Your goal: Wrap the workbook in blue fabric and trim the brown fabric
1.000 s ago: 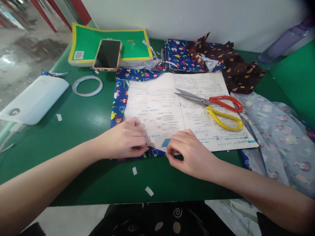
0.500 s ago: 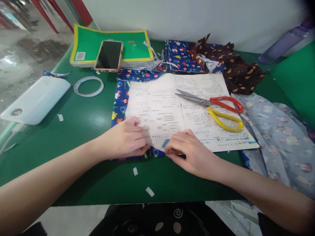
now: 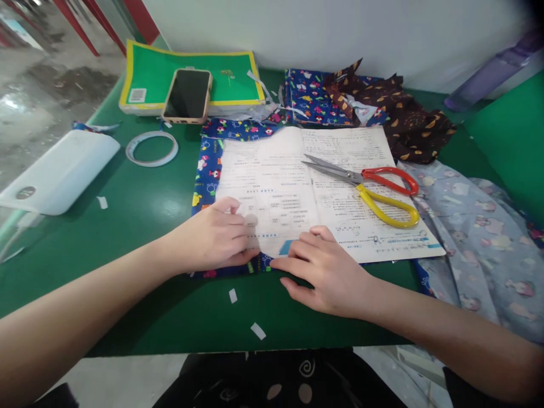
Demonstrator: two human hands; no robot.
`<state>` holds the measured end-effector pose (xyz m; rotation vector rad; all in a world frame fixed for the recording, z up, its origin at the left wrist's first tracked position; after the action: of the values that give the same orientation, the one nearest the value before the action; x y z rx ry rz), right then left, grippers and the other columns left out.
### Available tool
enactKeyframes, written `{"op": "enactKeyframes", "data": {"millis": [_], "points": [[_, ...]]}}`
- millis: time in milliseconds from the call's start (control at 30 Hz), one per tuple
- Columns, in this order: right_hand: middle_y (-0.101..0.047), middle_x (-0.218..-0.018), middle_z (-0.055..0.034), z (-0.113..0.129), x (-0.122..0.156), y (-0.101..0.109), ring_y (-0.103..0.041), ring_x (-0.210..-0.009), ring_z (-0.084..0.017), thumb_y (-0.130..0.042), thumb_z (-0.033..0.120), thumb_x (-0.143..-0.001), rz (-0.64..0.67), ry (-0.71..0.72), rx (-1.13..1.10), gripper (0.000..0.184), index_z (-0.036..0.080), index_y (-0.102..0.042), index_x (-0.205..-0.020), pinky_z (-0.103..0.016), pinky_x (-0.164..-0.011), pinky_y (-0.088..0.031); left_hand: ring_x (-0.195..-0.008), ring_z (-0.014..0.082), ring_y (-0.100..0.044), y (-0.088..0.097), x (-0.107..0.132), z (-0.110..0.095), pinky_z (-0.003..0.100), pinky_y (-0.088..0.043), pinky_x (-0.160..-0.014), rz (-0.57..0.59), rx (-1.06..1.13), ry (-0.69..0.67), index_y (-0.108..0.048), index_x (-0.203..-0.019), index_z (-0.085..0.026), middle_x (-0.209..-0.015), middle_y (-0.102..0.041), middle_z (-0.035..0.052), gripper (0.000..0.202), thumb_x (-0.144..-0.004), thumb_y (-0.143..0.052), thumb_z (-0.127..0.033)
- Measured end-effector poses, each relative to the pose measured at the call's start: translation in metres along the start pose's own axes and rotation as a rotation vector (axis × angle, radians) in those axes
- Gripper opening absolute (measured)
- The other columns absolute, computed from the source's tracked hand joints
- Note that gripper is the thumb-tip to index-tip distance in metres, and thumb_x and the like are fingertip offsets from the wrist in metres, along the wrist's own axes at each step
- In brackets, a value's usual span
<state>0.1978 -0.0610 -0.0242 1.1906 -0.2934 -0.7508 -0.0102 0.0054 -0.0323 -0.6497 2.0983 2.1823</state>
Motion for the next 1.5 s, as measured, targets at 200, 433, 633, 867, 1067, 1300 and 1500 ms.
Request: {"op": "enactKeyframes", "data": {"millis": [200, 433, 633, 867, 1067, 1300, 1500], "points": [[-0.062, -0.087, -0.0038, 0.008, -0.001, 0.0, -0.046, -0.082, -0.019, -0.045, 0.037, -0.093, -0.033, 0.096, 0.129, 0.038, 0.017, -0.058, -0.122, -0.038, -0.081, -0.029, -0.06, 0.0123, -0.051, 0.0, 0.0, 0.0, 0.033, -0.036, -0.068, 0.006, -0.01, -0.009, -0.054, -0.063, -0.02, -0.058, -0.055, -0.0032, 0.025, -0.087, -0.054, -0.027], [-0.061, -0.088, -0.0058, 0.006, -0.003, -0.005, -0.046, -0.083, -0.02, -0.04, 0.037, -0.096, 0.059, 0.103, 0.208, 0.039, 0.014, -0.06, -0.12, -0.038, -0.08, -0.03, -0.059, 0.0117, -0.049, -0.001, -0.001, 0.0, 0.033, -0.035, -0.065, 0.002, -0.044, -0.017, -0.05, -0.058, -0.019, -0.057, -0.052, -0.0032, 0.03, -0.087, -0.053, -0.026], [-0.061, -0.089, -0.0065, 0.008, -0.005, -0.005, -0.046, -0.085, -0.021, -0.042, 0.037, -0.094, 0.044, 0.074, 0.177, 0.036, 0.014, -0.061, -0.115, -0.039, -0.083, -0.031, -0.058, 0.0117, -0.049, -0.001, 0.0, 0.001, 0.032, -0.035, -0.066, -0.012, 0.066, 0.039, -0.052, -0.059, -0.02, -0.057, -0.053, -0.0038, 0.028, -0.086, -0.054, -0.026], [-0.063, -0.091, -0.0042, 0.012, -0.002, -0.003, -0.047, -0.085, -0.021, -0.044, 0.037, -0.094, -0.069, 0.108, 0.192, 0.036, 0.019, -0.058, -0.121, -0.04, -0.083, -0.028, -0.057, 0.0117, -0.049, 0.0, -0.001, 0.003, 0.031, -0.035, -0.069, -0.005, 0.09, 0.042, -0.054, -0.063, -0.021, -0.056, -0.054, -0.0047, 0.025, -0.087, -0.054, -0.027], [-0.063, -0.095, -0.007, 0.011, -0.001, -0.008, -0.047, -0.088, -0.022, -0.043, 0.042, -0.094, 0.011, 0.102, 0.228, 0.04, 0.016, -0.059, -0.121, -0.039, -0.085, -0.031, -0.057, 0.0111, -0.049, -0.004, 0.0, 0.002, 0.032, -0.036, -0.071, 0.005, 0.068, 0.05, -0.05, -0.058, -0.02, -0.056, -0.054, -0.0043, 0.031, -0.087, -0.053, -0.03], [-0.063, -0.1, -0.0096, 0.009, -0.002, -0.011, -0.048, -0.091, -0.023, -0.041, 0.05, -0.094, -0.003, 0.139, 0.27, 0.048, 0.016, -0.059, -0.121, -0.041, -0.088, -0.031, -0.048, 0.0086, -0.036, 0.007, 0.0, 0.01, 0.031, -0.038, -0.068, -0.153, 0.17, 0.26, -0.038, -0.052, -0.018, -0.047, -0.039, -0.0069, 0.038, -0.087, -0.054, -0.022], [-0.065, -0.094, -0.0055, 0.007, 0.002, -0.005, -0.049, -0.089, -0.021, -0.043, 0.051, -0.093, -0.084, 0.167, 0.203, 0.047, 0.017, -0.057, -0.123, -0.04, -0.085, -0.031, -0.051, 0.0105, -0.038, 0.023, 0.005, 0.017, 0.031, -0.041, -0.063, -0.286, 0.341, 0.47, -0.039, -0.054, -0.02, -0.049, -0.038, -0.0044, 0.035, -0.087, -0.05, -0.016]]}}
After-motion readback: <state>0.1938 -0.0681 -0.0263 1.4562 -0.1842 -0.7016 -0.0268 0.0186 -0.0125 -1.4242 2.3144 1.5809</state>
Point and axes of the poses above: each hand's wrist, its own x-axis away from the middle knuckle, its own y-axis out of the back of the hand, z = x × y, the point moved 2 cm from there along -x, towards the middle knuckle
